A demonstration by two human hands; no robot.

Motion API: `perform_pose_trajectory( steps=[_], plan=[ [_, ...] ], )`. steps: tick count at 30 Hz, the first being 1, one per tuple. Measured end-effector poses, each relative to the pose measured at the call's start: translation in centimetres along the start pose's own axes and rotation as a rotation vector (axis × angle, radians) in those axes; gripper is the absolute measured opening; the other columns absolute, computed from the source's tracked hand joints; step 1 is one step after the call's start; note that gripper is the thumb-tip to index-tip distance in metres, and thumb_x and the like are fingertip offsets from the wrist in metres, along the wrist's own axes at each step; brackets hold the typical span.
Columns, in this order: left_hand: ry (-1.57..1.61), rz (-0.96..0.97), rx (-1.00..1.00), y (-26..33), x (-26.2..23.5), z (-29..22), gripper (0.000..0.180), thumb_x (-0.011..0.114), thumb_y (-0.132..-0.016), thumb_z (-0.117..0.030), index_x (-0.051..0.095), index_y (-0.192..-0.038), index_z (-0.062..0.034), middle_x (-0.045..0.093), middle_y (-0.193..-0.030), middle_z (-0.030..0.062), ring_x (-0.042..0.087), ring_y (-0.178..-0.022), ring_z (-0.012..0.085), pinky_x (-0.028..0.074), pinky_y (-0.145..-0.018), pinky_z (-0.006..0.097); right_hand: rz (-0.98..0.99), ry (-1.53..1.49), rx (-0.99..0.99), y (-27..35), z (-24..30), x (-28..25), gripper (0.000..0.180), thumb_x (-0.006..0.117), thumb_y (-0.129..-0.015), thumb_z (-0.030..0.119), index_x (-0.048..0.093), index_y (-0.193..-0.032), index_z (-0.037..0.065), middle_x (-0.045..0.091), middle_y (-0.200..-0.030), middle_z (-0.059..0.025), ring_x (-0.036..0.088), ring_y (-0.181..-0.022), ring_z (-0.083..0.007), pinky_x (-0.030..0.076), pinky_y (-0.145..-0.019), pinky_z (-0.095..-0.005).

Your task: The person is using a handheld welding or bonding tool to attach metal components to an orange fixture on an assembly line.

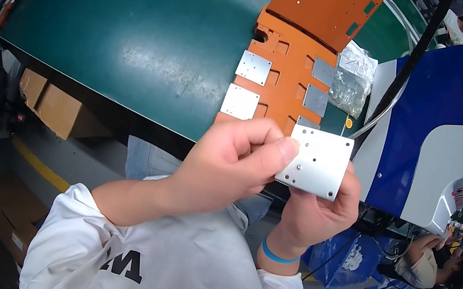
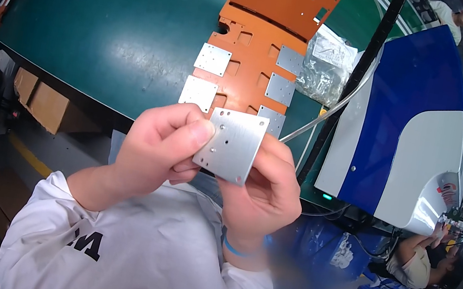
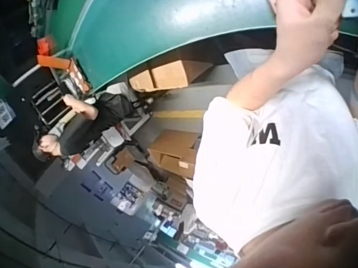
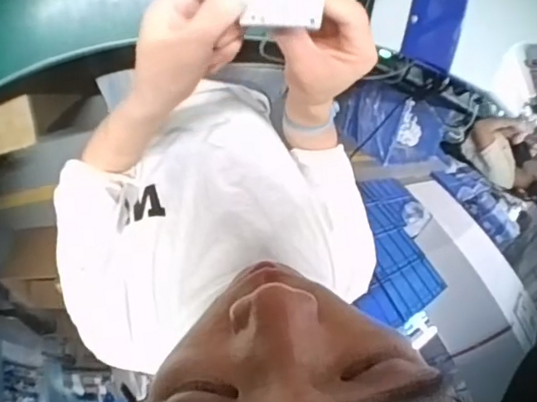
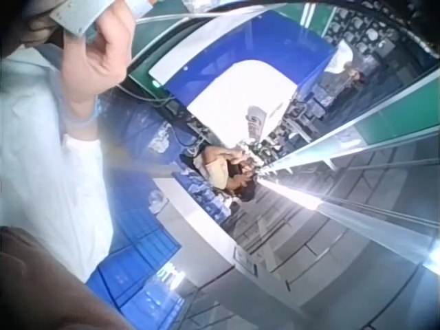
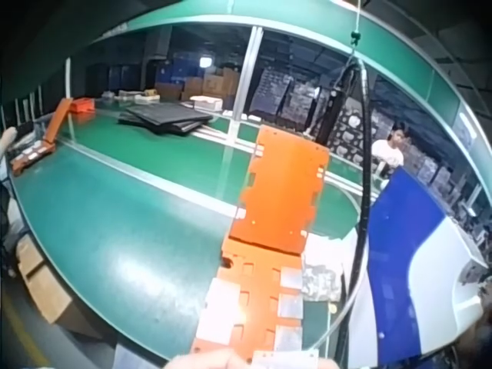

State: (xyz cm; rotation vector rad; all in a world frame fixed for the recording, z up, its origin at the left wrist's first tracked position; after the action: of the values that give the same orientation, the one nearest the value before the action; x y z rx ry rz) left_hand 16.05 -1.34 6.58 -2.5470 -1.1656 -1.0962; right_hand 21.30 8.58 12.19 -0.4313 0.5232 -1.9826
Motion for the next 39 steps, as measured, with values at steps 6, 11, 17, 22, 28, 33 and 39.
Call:
perform_pose_trajectory(
  steps=[6,11,17,22,28,33,39],
  plan=[
    [-0.357,0.001,0.258,0.5,-0.1,-1.9,0.025,0.054,-0.091,-0.021,0.051,-0.076,-0.0017,0.048,-0.063,-0.0046,0.041,-0.057,0.0017,0.036,-0.050,0.019,-0.069,0.064,-0.028,0.6,-0.2,-0.1,0.022,0.062,-0.068,-0.011,0.054,-0.086,0.000,0.062,-0.085,-0.0097,0.059,-0.077,-0.0133,0.047,-0.071,-0.0244],
    [-0.443,0.027,0.292,0.8,-0.1,-2.4,0.021,0.053,-0.090,-0.020,0.053,-0.082,0.0000,0.049,-0.066,-0.0027,0.043,-0.059,0.0022,0.037,-0.052,0.020,-0.023,0.112,-0.173,0.9,0.1,0.5,0.021,0.068,-0.071,-0.003,0.054,-0.086,0.000,0.063,-0.090,-0.0162,0.060,-0.081,-0.0200,0.050,-0.074,-0.0309],
    [-0.243,0.159,0.057,0.6,0.4,-1.0,0.025,0.051,-0.091,-0.022,0.055,-0.094,0.0020,0.052,-0.077,-0.0011,0.045,-0.066,0.0027,0.038,-0.055,0.020,0.034,0.210,-0.238,1.3,0.2,1.3,0.023,0.070,-0.072,0.001,0.054,-0.088,0.001,0.062,-0.094,-0.0202,0.059,-0.089,-0.0269,0.050,-0.077,-0.0352],
    [-0.125,0.159,-0.039,0.5,-0.2,0.1,0.027,0.054,-0.090,-0.024,0.053,-0.103,0.0009,0.056,-0.082,-0.0003,0.046,-0.065,0.0012,0.037,-0.052,0.018,0.010,0.224,-0.234,1.3,0.3,1.5,0.022,0.070,-0.071,0.001,0.054,-0.087,0.002,0.062,-0.093,-0.0181,0.059,-0.089,-0.0275,0.050,-0.077,-0.0351],
    [-0.040,0.135,-0.038,0.4,-0.9,0.3,0.026,0.057,-0.088,-0.021,0.053,-0.103,0.0004,0.057,-0.082,0.0000,0.045,-0.061,0.0007,0.035,-0.049,0.018,0.066,0.272,-0.268,1.1,0.5,2.1,0.026,0.072,-0.069,0.001,0.055,-0.088,0.004,0.064,-0.088,-0.0146,0.058,-0.086,-0.0267,0.048,-0.075,-0.0352],
    [-0.065,0.134,-0.017,0.3,-1.8,0.3,0.024,0.059,-0.088,-0.019,0.055,-0.100,0.0008,0.056,-0.077,-0.0003,0.044,-0.057,0.0010,0.034,-0.048,0.018,0.080,0.333,-0.300,1.2,0.7,2.4,0.026,0.073,-0.069,0.002,0.055,-0.088,0.004,0.065,-0.087,-0.0107,0.058,-0.083,-0.0263,0.047,-0.075,-0.0352],
    [-0.045,0.173,-0.105,0.0,-2.3,0.3,0.015,0.058,-0.085,-0.013,0.055,-0.091,0.0012,0.054,-0.073,0.0026,0.044,-0.055,0.0054,0.035,-0.048,0.021,0.134,0.415,-0.349,1.4,0.8,2.7,0.027,0.073,-0.068,0.002,0.055,-0.088,0.002,0.065,-0.087,-0.0098,0.058,-0.084,-0.0264,0.047,-0.075,-0.0350]
  ],
)
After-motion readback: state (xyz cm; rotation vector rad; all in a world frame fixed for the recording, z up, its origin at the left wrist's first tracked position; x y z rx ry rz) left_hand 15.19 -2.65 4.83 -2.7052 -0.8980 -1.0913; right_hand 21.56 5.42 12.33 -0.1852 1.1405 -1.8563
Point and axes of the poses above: each hand's wrist, its own y-axis away from the middle knuckle, its own x-axis out of the palm, z = x × y, the point moved 10 cm from there along -y, towards the middle knuckle
